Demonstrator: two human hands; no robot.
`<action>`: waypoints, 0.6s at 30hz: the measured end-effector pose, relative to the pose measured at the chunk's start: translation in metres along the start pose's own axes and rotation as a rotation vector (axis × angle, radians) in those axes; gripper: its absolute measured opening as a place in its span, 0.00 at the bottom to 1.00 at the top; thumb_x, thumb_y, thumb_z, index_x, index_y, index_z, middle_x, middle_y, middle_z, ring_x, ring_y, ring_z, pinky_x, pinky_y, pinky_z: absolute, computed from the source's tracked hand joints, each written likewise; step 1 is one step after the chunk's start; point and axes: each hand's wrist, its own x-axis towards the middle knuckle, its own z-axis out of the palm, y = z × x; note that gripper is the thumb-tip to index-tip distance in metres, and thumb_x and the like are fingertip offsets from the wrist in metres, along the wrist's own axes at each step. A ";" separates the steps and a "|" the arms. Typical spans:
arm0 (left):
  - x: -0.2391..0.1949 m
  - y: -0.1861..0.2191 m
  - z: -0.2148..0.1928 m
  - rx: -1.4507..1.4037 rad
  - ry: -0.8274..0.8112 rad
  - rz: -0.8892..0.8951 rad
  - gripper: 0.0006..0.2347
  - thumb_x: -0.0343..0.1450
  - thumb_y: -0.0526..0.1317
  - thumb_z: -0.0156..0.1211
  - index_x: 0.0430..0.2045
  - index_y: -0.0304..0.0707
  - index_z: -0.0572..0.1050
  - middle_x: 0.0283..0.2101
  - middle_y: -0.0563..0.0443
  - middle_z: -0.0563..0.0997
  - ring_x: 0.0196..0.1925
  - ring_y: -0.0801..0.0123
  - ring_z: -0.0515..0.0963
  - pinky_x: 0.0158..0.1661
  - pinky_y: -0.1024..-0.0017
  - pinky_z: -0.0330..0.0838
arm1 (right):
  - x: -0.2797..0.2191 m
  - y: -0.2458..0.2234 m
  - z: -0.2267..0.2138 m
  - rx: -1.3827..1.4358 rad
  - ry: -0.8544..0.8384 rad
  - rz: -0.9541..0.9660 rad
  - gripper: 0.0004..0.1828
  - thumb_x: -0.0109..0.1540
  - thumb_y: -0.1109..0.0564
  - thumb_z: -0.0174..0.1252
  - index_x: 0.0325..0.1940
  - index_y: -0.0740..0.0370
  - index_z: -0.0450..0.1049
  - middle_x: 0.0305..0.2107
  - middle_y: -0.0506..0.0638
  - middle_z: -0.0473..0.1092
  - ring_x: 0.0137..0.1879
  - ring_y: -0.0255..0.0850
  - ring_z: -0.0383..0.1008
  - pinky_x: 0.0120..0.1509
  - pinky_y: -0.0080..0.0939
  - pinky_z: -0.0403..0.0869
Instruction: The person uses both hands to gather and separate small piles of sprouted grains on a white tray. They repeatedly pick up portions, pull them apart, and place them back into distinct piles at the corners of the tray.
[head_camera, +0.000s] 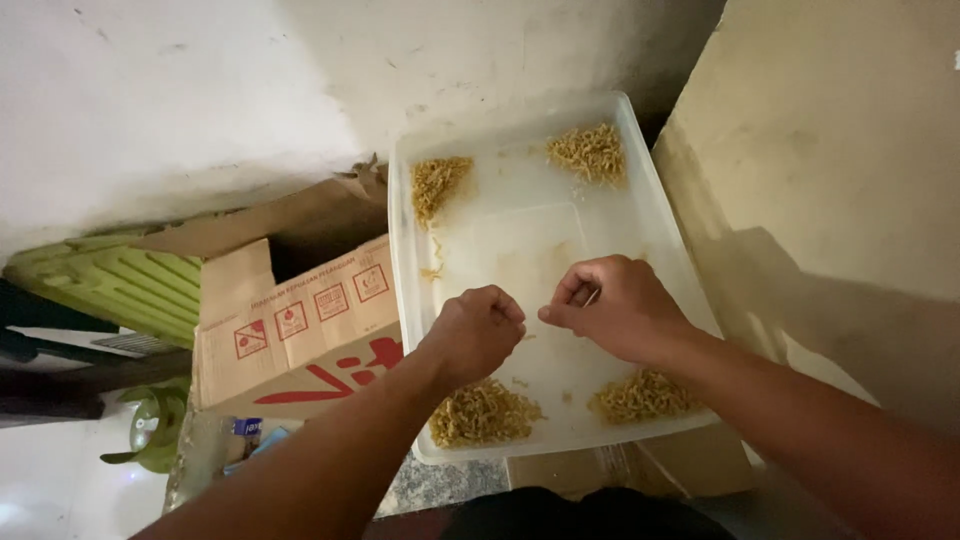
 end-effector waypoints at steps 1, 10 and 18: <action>-0.002 0.003 -0.001 0.000 -0.001 -0.001 0.08 0.67 0.40 0.66 0.32 0.35 0.79 0.30 0.44 0.85 0.32 0.66 0.84 0.35 0.68 0.78 | 0.000 0.002 0.001 0.001 -0.001 0.001 0.16 0.55 0.46 0.71 0.31 0.62 0.82 0.24 0.49 0.79 0.31 0.35 0.77 0.36 0.40 0.76; -0.015 -0.002 0.004 -0.067 -0.107 -0.008 0.08 0.68 0.39 0.64 0.34 0.33 0.78 0.30 0.49 0.84 0.31 0.73 0.82 0.33 0.71 0.78 | -0.007 0.014 0.014 0.000 -0.043 -0.022 0.15 0.53 0.48 0.73 0.27 0.60 0.77 0.23 0.46 0.77 0.31 0.35 0.77 0.37 0.39 0.75; -0.024 -0.002 -0.002 -0.129 -0.101 -0.097 0.07 0.67 0.38 0.63 0.34 0.33 0.78 0.30 0.47 0.83 0.29 0.68 0.81 0.31 0.68 0.76 | -0.008 0.010 0.014 0.058 -0.004 -0.017 0.17 0.55 0.48 0.70 0.26 0.61 0.73 0.20 0.48 0.75 0.27 0.36 0.74 0.34 0.41 0.73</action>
